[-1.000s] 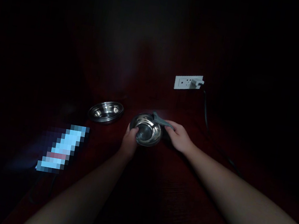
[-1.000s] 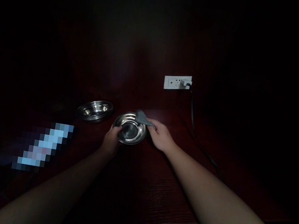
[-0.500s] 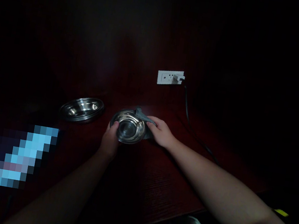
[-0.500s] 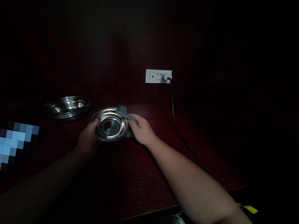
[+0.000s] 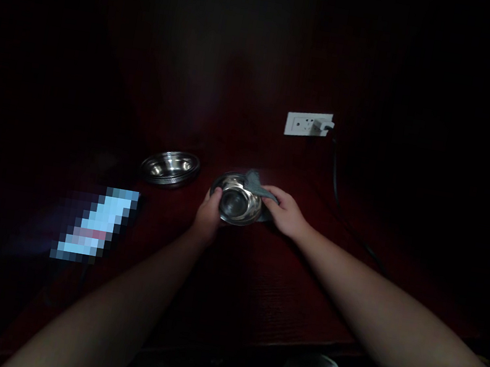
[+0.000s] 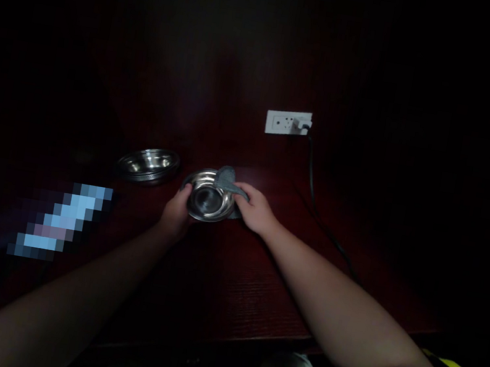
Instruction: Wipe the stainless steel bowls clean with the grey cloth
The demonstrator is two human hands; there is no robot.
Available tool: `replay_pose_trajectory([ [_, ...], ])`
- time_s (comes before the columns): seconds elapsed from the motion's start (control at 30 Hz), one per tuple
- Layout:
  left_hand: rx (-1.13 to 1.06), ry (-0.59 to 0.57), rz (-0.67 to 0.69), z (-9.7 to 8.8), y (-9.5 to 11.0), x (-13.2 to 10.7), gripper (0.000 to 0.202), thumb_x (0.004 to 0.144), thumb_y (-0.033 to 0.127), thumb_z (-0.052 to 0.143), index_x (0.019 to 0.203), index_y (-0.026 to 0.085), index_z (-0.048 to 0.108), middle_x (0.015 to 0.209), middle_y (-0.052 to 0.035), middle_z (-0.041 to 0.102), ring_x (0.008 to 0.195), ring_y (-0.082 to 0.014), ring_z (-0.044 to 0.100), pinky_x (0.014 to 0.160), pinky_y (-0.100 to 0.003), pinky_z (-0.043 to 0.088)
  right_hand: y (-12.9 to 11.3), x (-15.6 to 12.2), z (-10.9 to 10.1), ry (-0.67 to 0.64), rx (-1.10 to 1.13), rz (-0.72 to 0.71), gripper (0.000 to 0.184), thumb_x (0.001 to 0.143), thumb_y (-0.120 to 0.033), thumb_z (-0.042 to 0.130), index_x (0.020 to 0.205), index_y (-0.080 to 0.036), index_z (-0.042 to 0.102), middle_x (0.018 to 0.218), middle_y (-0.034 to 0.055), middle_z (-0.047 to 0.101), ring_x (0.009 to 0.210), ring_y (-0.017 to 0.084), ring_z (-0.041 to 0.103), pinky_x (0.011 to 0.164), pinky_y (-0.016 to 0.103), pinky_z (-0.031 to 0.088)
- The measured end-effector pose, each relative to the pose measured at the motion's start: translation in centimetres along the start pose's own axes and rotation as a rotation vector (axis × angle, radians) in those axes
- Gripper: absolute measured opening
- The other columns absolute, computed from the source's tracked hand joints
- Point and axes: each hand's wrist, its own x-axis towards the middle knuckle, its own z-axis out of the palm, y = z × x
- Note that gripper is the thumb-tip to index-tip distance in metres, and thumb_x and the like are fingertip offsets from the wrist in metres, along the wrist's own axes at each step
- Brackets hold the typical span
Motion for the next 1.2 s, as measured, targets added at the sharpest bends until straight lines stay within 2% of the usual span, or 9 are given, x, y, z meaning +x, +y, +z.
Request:
replay_pose_trajectory([
  [0.17,-0.043,-0.030,-0.028,-0.2,-0.3,0.1,0.047,0.083,0.047,0.056,0.125,0.025,0.056,0.120,-0.0094,0.064,0.095,-0.0257,0.067,0.074,-0.040,0.057,-0.1,-0.1,-0.4,0.013,-0.058,-0.080,0.030,0.089,-0.034,0.049,0.109,-0.018,0.065,0.113,0.0095,0.066,0.106,0.023,0.060,0.098,0.042,0.043],
  [0.33,-0.061,-0.095,-0.033,-0.6,-0.8,0.7,0.047,0.083,0.050,0.055,0.122,0.024,0.059,0.116,-0.0092,0.066,0.094,-0.0258,0.067,0.072,-0.040,0.057,-0.1,0.1,-0.6,0.086,-0.102,-0.165,0.031,0.091,-0.040,0.046,0.104,-0.020,0.066,0.112,0.0103,0.062,0.110,0.023,0.057,0.101,0.043,0.041],
  [0.47,-0.086,-0.133,0.002,-0.8,-1.3,1.3,0.047,0.082,0.049,0.056,0.120,0.021,0.061,0.115,-0.0094,0.067,0.096,-0.0242,0.067,0.078,-0.036,0.055,-0.2,0.1,-0.8,0.131,-0.183,-0.158,0.031,0.093,-0.038,0.042,0.098,-0.019,0.067,0.106,0.0099,0.060,0.103,0.023,0.056,0.096,0.042,0.043],
  [0.6,-0.096,-0.174,0.025,-0.9,-1.5,1.6,0.049,0.083,0.050,0.055,0.122,0.019,0.060,0.114,-0.0095,0.068,0.097,-0.0235,0.066,0.082,-0.035,0.053,-0.8,0.1,-1.1,0.184,-0.371,-0.172,0.026,0.091,-0.031,0.044,0.086,-0.019,0.067,0.094,0.0089,0.059,0.094,0.025,0.054,0.086,0.042,0.044],
  [0.77,-0.065,-0.183,0.090,-0.8,-1.6,1.5,0.046,0.085,0.046,0.054,0.121,0.018,0.060,0.116,-0.0096,0.067,0.101,-0.0224,0.065,0.088,-0.033,0.050,-1.8,0.0,-1.2,0.140,-0.375,-0.211,0.025,0.090,-0.025,0.043,0.074,-0.019,0.061,0.078,0.0066,0.055,0.077,0.021,0.053,0.072,0.037,0.045],
  [0.87,-0.051,-0.231,0.202,-0.7,-1.7,1.4,0.040,0.088,0.042,0.051,0.118,0.018,0.061,0.119,-0.0085,0.066,0.109,-0.0210,0.062,0.095,-0.031,0.046,-2.4,-0.1,-1.0,0.123,-0.331,-0.233,0.025,0.091,-0.025,0.042,0.079,-0.019,0.063,0.080,0.0066,0.055,0.076,0.021,0.054,0.069,0.035,0.045],
  [1.07,0.052,-0.226,0.247,-0.5,-1.3,0.7,0.033,0.090,0.036,0.048,0.115,0.019,0.061,0.116,-0.0064,0.067,0.108,-0.0214,0.061,0.095,-0.031,0.045,-3.2,-0.5,-0.7,0.204,-0.281,-0.295,0.028,0.092,-0.025,0.041,0.093,-0.019,0.068,0.088,0.0090,0.060,0.084,0.023,0.057,0.077,0.038,0.048],
  [1.2,0.043,-0.293,0.268,-0.3,-1.2,0.1,0.029,0.090,0.032,0.048,0.112,0.019,0.063,0.116,-0.0059,0.066,0.113,-0.0207,0.059,0.099,-0.030,0.042,-3.1,-0.7,0.1,0.097,-0.261,-0.302,0.030,0.090,-0.024,0.044,0.110,-0.020,0.066,0.107,0.0109,0.063,0.100,0.025,0.059,0.089,0.043,0.049],
])
